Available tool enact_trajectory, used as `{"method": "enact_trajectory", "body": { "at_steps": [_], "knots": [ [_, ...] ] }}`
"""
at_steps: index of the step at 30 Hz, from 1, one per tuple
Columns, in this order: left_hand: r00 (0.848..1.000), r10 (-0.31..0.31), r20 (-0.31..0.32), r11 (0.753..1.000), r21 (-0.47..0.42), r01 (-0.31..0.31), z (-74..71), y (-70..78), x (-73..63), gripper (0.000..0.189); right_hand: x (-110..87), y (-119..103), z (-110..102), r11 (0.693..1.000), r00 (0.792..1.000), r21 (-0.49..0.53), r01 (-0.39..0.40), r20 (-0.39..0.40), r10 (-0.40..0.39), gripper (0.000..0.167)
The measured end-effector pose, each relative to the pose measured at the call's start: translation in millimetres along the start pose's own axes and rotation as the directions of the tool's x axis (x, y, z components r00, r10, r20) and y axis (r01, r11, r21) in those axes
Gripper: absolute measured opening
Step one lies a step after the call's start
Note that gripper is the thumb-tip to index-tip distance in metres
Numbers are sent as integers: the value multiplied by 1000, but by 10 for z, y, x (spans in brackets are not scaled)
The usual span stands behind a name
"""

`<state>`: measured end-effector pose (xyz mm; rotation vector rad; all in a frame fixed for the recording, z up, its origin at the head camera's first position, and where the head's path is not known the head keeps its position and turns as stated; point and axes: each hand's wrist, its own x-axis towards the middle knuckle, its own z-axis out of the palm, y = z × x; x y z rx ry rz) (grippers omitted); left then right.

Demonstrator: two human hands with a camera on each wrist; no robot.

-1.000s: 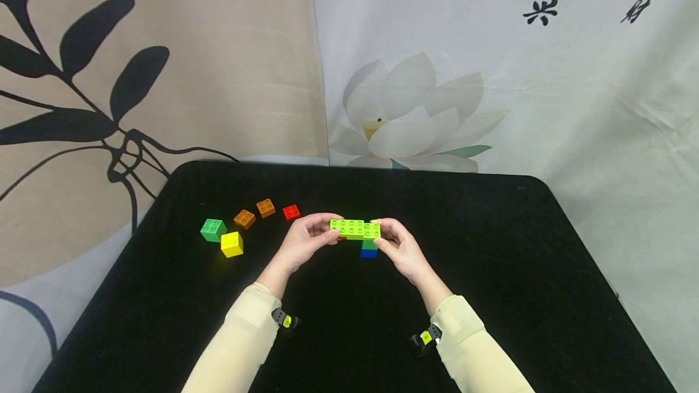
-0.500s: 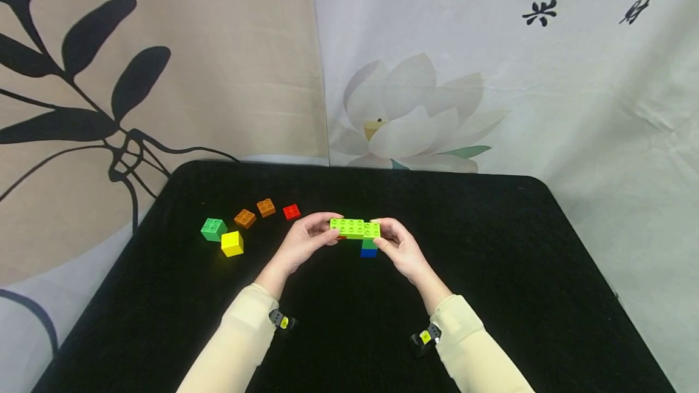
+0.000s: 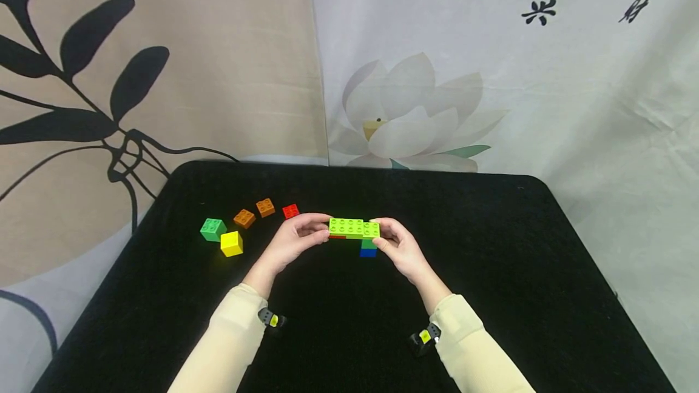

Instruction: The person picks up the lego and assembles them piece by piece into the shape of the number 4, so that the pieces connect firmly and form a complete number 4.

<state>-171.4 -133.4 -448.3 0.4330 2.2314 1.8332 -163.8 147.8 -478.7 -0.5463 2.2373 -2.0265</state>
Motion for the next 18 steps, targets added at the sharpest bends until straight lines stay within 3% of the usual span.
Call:
{"method": "enact_trajectory", "body": {
  "at_steps": [5, 11, 14, 18],
  "knots": [
    [993, -3, -118, 984, 176, 24, -142, -37, -23, 37, 1, -18, 12, 1000, 1000, 2, -24, -8, 24, 35],
    [945, 38, -326, 955, 291, 62, -288, -89, 13, 38, -1, -53, 16, 1000, 1000, -3, -25, -8, 25, 36],
    [930, 41, -366, 945, 316, 82, -333, -103, 37, 44, -19, -167, 30, 1000, 1000, -6, -23, -3, 23, 36],
    [931, -1, -364, 934, 331, 130, -361, -132, 75, 51, -41, -302, 47, 1000, 1000, -13, -23, 6, 23, 35]
  ]
}}
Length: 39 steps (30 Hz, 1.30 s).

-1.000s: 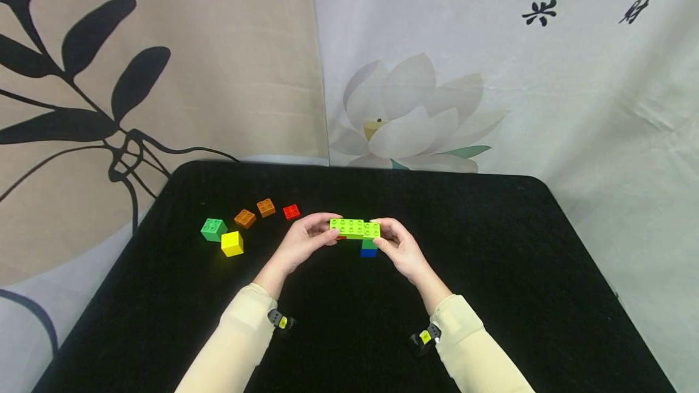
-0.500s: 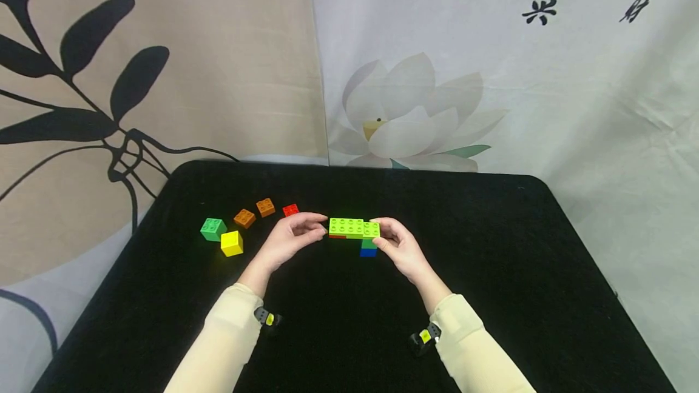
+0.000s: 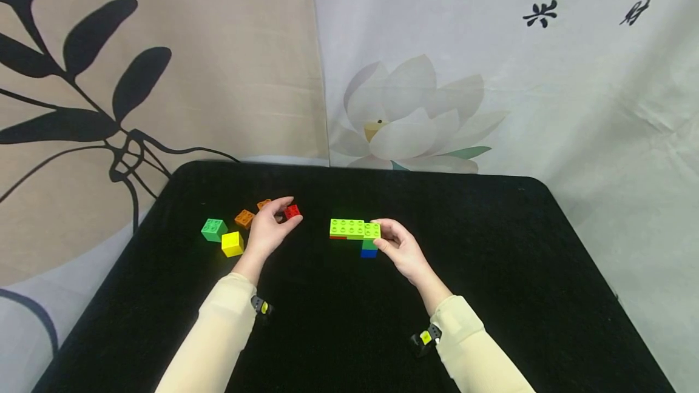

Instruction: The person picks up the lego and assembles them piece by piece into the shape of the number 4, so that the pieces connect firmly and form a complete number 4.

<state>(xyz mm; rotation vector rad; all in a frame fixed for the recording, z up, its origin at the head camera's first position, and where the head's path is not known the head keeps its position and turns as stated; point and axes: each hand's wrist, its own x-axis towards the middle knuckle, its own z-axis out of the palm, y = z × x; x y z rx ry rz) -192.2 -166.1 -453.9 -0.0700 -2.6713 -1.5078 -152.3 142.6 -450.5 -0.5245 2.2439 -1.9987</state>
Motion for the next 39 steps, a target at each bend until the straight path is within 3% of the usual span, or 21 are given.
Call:
{"method": "enact_trajectory", "body": {
  "at_steps": [9, 12, 18, 28, 39],
  "knots": [
    [993, -92, 72, 994, 70, 87, 34, -83, 66, 68, 42, 279, -16, 999, 999, 9, 30, -10, -30, 37],
    [990, -104, 99, 991, 90, 95, 35, -105, 74, 71, 37, 264, -16, 1000, 1000, 10, 24, -7, -24, 36],
    [989, -80, 124, 986, 157, 60, 34, -140, 93, 71, -2, -11, 10, 1000, 1000, 18, -9, 5, 9, 37],
    [993, -17, 118, 972, 236, -12, 45, -183, 107, 64, 4, -5, 14, 1000, 1000, 21, 5, -6, -5, 40],
    [995, -2, 99, 967, 254, -24, 69, -250, 119, 55, -4, 14, 19, 999, 999, 5, -43, -14, 43, 38]
  ]
}}
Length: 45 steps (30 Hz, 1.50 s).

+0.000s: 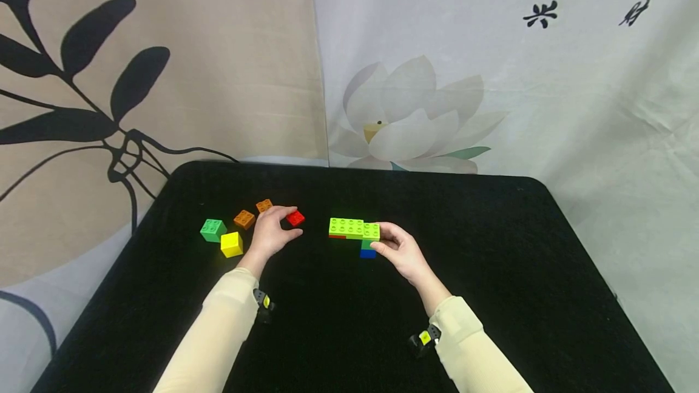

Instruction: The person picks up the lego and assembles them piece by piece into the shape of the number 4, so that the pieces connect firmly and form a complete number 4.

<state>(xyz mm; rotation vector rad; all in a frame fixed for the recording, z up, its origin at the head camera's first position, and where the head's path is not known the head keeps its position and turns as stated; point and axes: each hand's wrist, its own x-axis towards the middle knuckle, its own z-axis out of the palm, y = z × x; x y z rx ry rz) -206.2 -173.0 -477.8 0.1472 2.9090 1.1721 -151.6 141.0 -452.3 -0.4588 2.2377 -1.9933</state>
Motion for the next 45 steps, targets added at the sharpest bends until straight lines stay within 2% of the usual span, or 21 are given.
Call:
{"method": "enact_trajectory", "body": {
  "at_steps": [10, 17, 24, 36, 40, 45],
  "knots": [
    [1000, -9, -8, 1000, -20, 9, 18, -7, 2, 51, -5, 33, -34, 994, 994, -45, -99, 31, 101, 41],
    [1000, -12, -19, 1000, -18, 12, 22, 0, 7, 50, 4, 47, -50, 993, 995, -73, -95, 34, 98, 40],
    [1000, -18, -21, 1000, -24, 17, 28, 0, 1, 49, -7, 25, -55, 985, 990, -115, -128, 53, 134, 40],
    [999, -11, -43, 999, -42, 10, 19, 2, -8, 41, -43, -42, -47, 979, 991, -169, -117, 39, 125, 40],
    [999, -30, -25, 997, -68, 28, 14, 12, -17, 39, -41, -32, -54, 977, 990, -172, -130, 35, 138, 39],
    [998, -68, 12, 986, -150, 69, -23, 49, -38, 38, -37, -35, -64, 975, 987, -171, -145, 43, 154, 39]
  ]
}}
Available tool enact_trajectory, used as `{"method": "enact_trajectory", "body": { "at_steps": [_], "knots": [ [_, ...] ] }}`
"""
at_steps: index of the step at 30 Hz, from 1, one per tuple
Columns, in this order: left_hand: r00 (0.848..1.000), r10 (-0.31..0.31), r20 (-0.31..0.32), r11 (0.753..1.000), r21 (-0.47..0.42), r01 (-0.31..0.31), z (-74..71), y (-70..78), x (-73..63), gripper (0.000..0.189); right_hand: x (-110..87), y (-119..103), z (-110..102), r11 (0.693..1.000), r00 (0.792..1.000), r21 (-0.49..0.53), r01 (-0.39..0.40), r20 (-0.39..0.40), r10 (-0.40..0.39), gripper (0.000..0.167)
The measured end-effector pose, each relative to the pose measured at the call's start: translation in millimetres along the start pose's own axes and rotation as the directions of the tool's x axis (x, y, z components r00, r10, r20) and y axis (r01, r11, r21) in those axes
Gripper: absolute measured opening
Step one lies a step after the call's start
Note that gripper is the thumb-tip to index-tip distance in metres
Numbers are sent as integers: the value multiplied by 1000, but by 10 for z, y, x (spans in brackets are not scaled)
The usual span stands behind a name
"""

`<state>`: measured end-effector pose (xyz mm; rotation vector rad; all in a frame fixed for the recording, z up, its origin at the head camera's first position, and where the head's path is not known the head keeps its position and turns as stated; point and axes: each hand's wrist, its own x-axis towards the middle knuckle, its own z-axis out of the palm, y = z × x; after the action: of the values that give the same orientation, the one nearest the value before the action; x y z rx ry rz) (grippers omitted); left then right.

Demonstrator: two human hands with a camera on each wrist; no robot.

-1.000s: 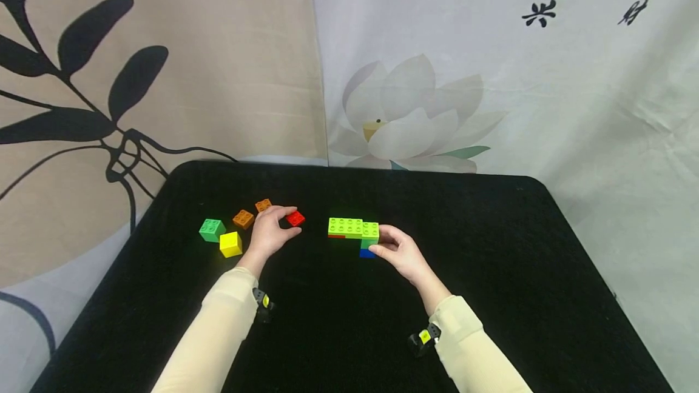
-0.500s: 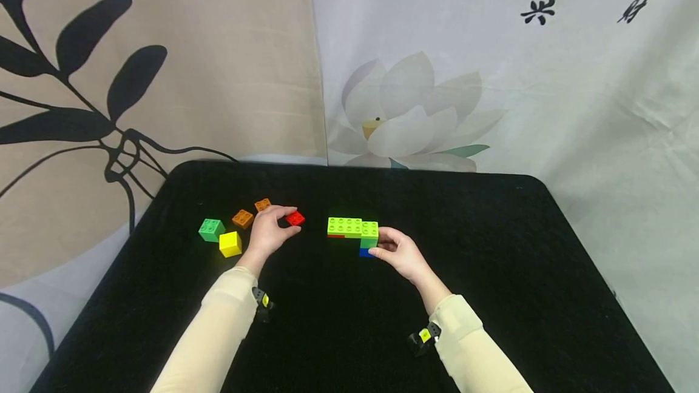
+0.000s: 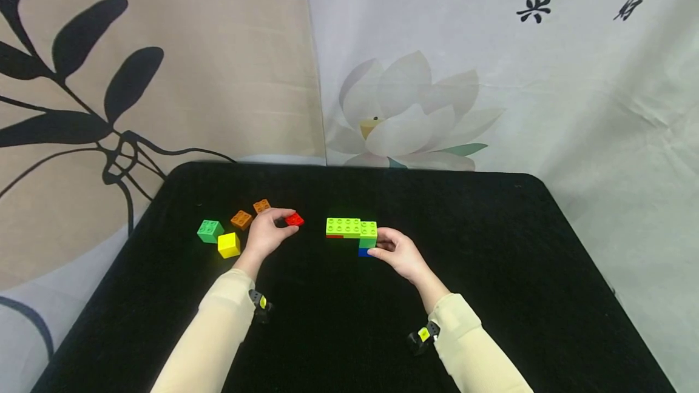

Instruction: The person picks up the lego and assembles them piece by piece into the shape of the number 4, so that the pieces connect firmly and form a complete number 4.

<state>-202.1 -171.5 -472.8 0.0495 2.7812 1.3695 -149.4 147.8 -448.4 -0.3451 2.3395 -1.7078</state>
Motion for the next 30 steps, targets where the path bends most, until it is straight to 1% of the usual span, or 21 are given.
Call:
{"method": "enact_trajectory", "body": {
  "at_steps": [5, 7, 10, 13, 16, 21, 25, 30],
  "knots": [
    [999, -41, 18, 995, -93, 43, -24, 69, -45, 37, 1, -7, 0, 1000, 1000, 6, 4, 9, -4, 39],
    [998, -51, 26, 991, -122, 54, -28, 92, -59, 37, 0, -9, 0, 1000, 1000, 8, 4, 10, -4, 39],
    [998, -48, 39, 987, -151, 53, -33, 127, -71, 37, -1, -11, -1, 1000, 1000, 9, 1, 12, -1, 39],
    [999, -22, 45, 985, -168, 29, -48, 189, -81, 39, -1, -12, -3, 1000, 1000, 8, -1, 14, 1, 39],
    [999, 9, 38, 983, -186, -1, -63, 275, -84, 39, -1, -12, -6, 1000, 1000, 4, -2, 12, 2, 38],
    [998, 62, 30, 974, -221, -54, -93, 475, -95, 38, 1, -9, -5, 1000, 1000, 5, -8, 8, 8, 38],
    [993, 111, 31, 967, -235, -101, -94, 641, -108, 39, 8, 4, -2, 1000, 1000, 7, -5, 7, 5, 38],
    [983, 178, 45, 954, -254, -161, -65, 790, -116, 38, 16, 17, 4, 1000, 1000, 6, 6, 5, -6, 38]
  ]
}}
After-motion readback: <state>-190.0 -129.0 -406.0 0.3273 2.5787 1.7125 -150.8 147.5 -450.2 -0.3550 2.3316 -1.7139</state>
